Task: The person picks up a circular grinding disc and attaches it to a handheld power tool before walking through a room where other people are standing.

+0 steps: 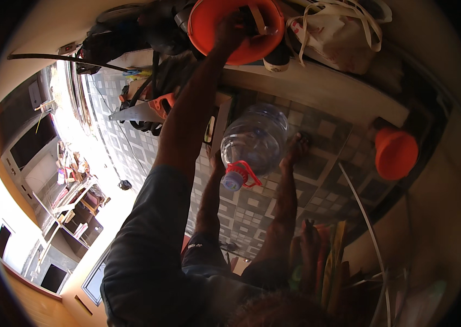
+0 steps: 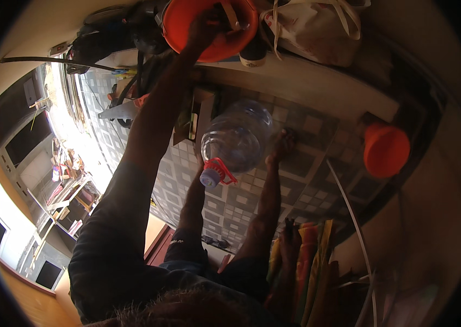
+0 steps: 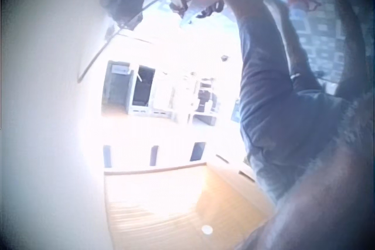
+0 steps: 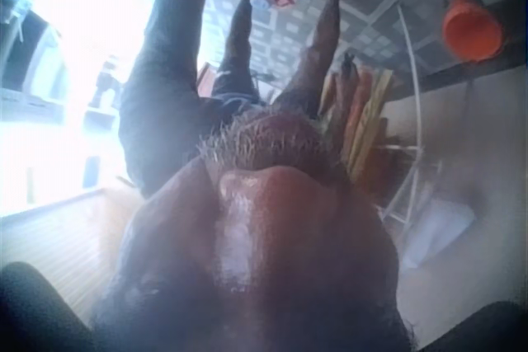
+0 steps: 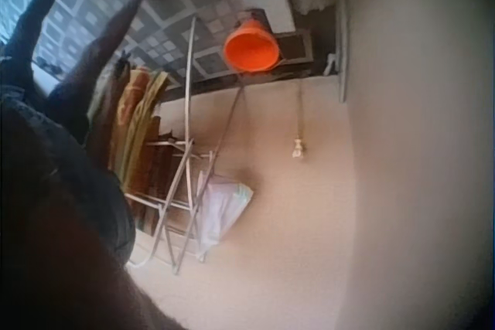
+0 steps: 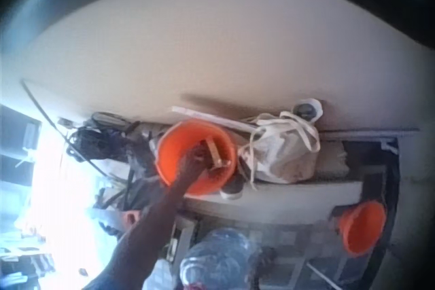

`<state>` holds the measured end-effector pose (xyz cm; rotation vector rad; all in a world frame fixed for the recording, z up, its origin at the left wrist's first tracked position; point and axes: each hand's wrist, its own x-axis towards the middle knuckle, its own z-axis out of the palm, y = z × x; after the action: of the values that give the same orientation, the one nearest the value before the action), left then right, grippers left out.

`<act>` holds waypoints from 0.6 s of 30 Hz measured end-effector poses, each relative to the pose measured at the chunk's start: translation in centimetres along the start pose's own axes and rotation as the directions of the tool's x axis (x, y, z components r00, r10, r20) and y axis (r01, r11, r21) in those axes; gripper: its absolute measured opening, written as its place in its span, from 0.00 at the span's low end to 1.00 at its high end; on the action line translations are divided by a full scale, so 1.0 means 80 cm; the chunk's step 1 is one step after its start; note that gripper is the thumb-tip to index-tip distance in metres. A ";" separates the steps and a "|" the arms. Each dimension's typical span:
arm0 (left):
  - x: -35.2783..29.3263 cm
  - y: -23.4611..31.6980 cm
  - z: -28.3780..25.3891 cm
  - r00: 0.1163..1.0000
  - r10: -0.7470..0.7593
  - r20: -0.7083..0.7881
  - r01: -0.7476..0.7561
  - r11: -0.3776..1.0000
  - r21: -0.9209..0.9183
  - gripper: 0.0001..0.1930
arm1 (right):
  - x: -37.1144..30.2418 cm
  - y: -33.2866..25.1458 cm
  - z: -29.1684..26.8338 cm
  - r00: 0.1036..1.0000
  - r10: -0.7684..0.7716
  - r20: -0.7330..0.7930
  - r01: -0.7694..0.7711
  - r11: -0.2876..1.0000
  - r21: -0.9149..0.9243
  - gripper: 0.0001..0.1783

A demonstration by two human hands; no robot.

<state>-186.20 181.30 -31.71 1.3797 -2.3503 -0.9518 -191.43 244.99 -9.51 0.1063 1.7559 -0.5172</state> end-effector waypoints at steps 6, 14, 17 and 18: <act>-0.001 0.032 0.001 1.000 -0.025 -0.004 0.026 0.999 0.031 0.22 | 0.013 0.016 -0.007 0.885 -0.448 0.127 0.431 0.685 -0.588 0.13; 0.003 0.010 0.024 0.967 -0.246 -0.066 0.254 0.945 0.204 0.18 | 0.054 -0.074 0.017 0.967 -0.255 0.024 0.253 0.939 -0.231 0.10; 0.003 -0.026 0.034 0.989 -0.143 -0.037 0.148 0.973 0.177 0.15 | 0.107 -0.217 0.059 0.909 -0.417 0.009 0.417 0.909 0.015 0.10; 0.008 -0.009 0.048 0.993 -0.110 -0.034 0.112 0.991 0.072 0.14 | 0.135 -0.252 0.073 0.846 -0.530 -0.052 0.532 0.836 0.135 0.10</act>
<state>-188.01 182.12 -35.17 1.5563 -2.3298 -0.8747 -195.75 222.46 -14.91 -0.2916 1.7522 -1.0527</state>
